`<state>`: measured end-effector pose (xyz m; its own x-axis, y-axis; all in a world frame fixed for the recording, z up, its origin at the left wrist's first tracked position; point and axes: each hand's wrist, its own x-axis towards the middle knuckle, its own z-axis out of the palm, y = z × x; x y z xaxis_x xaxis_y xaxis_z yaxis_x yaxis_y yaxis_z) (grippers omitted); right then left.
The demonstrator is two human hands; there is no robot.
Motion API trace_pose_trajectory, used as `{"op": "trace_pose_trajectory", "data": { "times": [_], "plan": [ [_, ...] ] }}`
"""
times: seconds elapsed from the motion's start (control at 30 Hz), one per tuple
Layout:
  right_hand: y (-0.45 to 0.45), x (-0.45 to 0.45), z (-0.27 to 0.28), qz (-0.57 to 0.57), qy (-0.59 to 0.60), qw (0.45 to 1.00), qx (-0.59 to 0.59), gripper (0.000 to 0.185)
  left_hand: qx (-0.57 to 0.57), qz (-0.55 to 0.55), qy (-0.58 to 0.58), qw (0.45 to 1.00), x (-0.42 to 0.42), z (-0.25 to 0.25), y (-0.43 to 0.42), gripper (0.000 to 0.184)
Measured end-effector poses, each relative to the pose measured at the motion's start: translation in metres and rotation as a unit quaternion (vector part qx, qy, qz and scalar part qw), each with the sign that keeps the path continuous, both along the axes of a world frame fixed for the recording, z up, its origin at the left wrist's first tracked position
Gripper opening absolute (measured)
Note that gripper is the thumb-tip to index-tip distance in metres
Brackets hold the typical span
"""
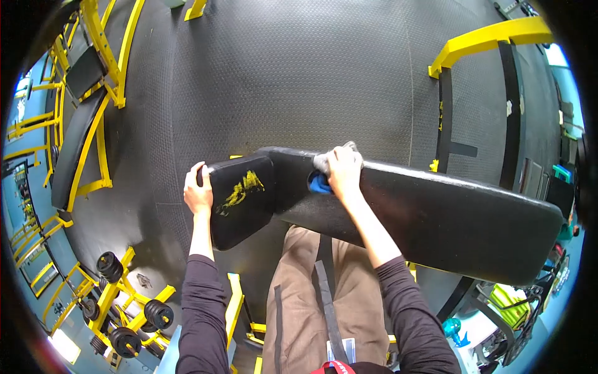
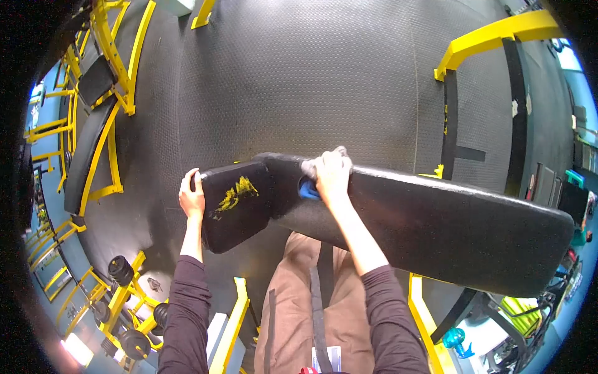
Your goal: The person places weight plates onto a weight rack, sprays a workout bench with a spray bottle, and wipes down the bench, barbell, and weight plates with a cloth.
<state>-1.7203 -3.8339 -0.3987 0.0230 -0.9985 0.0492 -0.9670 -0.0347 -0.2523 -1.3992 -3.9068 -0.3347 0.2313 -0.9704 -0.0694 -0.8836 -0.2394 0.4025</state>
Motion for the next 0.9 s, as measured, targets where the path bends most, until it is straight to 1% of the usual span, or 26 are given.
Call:
{"op": "trace_pose_trajectory", "data": {
  "times": [0.07,0.1,0.13,0.17,0.2,0.27,0.3,0.33,0.37,0.4,0.43,0.47,0.53,0.57,0.6,0.63,0.7,0.73,0.8,0.83,0.87,0.9],
  "plan": [
    [0.035,0.017,0.007,0.036,0.012,0.999,0.015,0.018,0.021,-0.007,-0.01,1.0,0.0,0.002,0.001,0.025],
    [0.068,0.024,0.008,0.087,0.001,0.996,0.023,0.019,0.017,-0.012,-0.012,1.0,0.0,0.001,-0.003,0.025],
    [0.111,0.03,0.007,0.141,-0.008,0.989,0.033,0.02,0.031,-0.013,-0.052,0.998,0.0,0.0,-0.002,0.028],
    [0.155,0.03,0.004,0.211,0.032,0.976,0.029,0.02,0.047,-0.012,-0.091,0.995,0.0,0.001,0.001,0.031],
    [0.184,0.021,0.004,0.28,0.075,0.957,0.025,0.021,0.101,-0.009,-0.143,0.985,-0.002,0.005,0.001,0.038],
    [0.176,-0.011,0.02,0.323,-0.017,0.946,-0.006,0.02,0.135,-0.023,-0.254,0.957,-0.002,0.01,0.003,0.043],
    [0.15,-0.021,0.042,0.259,-0.025,0.965,0.014,0.018,0.106,-0.043,-0.321,0.94,0.001,0.004,0.007,0.05],
    [0.111,-0.036,0.06,0.17,0.021,0.982,0.079,0.015,0.075,-0.04,-0.387,0.918,-0.006,0.006,0.009,0.058],
    [0.072,-0.061,0.073,0.117,0.029,0.993,0.003,0.016,0.013,-0.075,-0.38,0.922,-0.014,0.008,0.014,0.061],
    [0.043,-0.083,0.07,0.048,0.043,0.996,-0.059,0.016,-0.046,-0.111,-0.37,0.921,-0.024,0.009,0.024,0.064],
    [0.021,-0.102,0.072,-0.02,0.08,0.996,-0.037,0.017,-0.043,-0.136,-0.328,0.934,-0.043,0.011,0.038,0.065],
    [0.013,-0.117,0.063,-0.102,0.053,0.993,-0.039,0.014,-0.043,-0.159,-0.284,0.944,-0.068,0.011,0.054,0.066],
    [0.028,-0.114,0.082,-0.115,0.059,0.991,-0.036,0.015,0.021,-0.176,-0.118,0.977,-0.115,0.004,0.092,0.064],
    [0.051,-0.099,0.085,-0.087,0.102,0.991,-0.006,0.02,0.044,-0.184,-0.094,0.977,-0.138,-0.001,0.114,0.063],
    [0.091,-0.084,0.074,-0.056,0.106,0.992,-0.047,0.028,0.07,-0.192,-0.073,0.976,-0.158,-0.005,0.137,0.063],
    [0.14,-0.073,0.073,-0.006,0.078,0.997,-0.018,0.031,0.09,-0.19,-0.017,0.978,-0.172,-0.011,0.16,0.062],
    [0.228,-0.066,0.074,0.065,0.058,0.996,-0.018,0.025,0.137,-0.16,0.089,0.974,-0.198,-0.017,0.194,0.059],
    [0.255,-0.073,0.079,0.101,0.054,0.993,-0.008,0.022,0.168,-0.135,0.137,0.967,-0.208,-0.015,0.21,0.058],
    [0.254,-0.106,0.088,0.121,0.014,0.991,-0.047,0.018,0.125,-0.184,0.181,0.958,-0.224,-0.007,0.23,0.056],
    [0.226,-0.127,0.099,0.095,0.059,0.989,-0.099,0.016,0.125,-0.193,0.215,0.949,-0.233,0.0,0.232,0.054],
    [0.19,-0.145,0.111,0.039,0.12,0.983,-0.135,0.018,0.185,-0.186,0.21,0.942,-0.243,0.013,0.23,0.051],
    [0.152,-0.164,0.127,-0.015,0.158,0.979,-0.131,0.017,0.255,-0.175,0.204,0.929,-0.254,0.017,0.223,0.048]
  ]
}}
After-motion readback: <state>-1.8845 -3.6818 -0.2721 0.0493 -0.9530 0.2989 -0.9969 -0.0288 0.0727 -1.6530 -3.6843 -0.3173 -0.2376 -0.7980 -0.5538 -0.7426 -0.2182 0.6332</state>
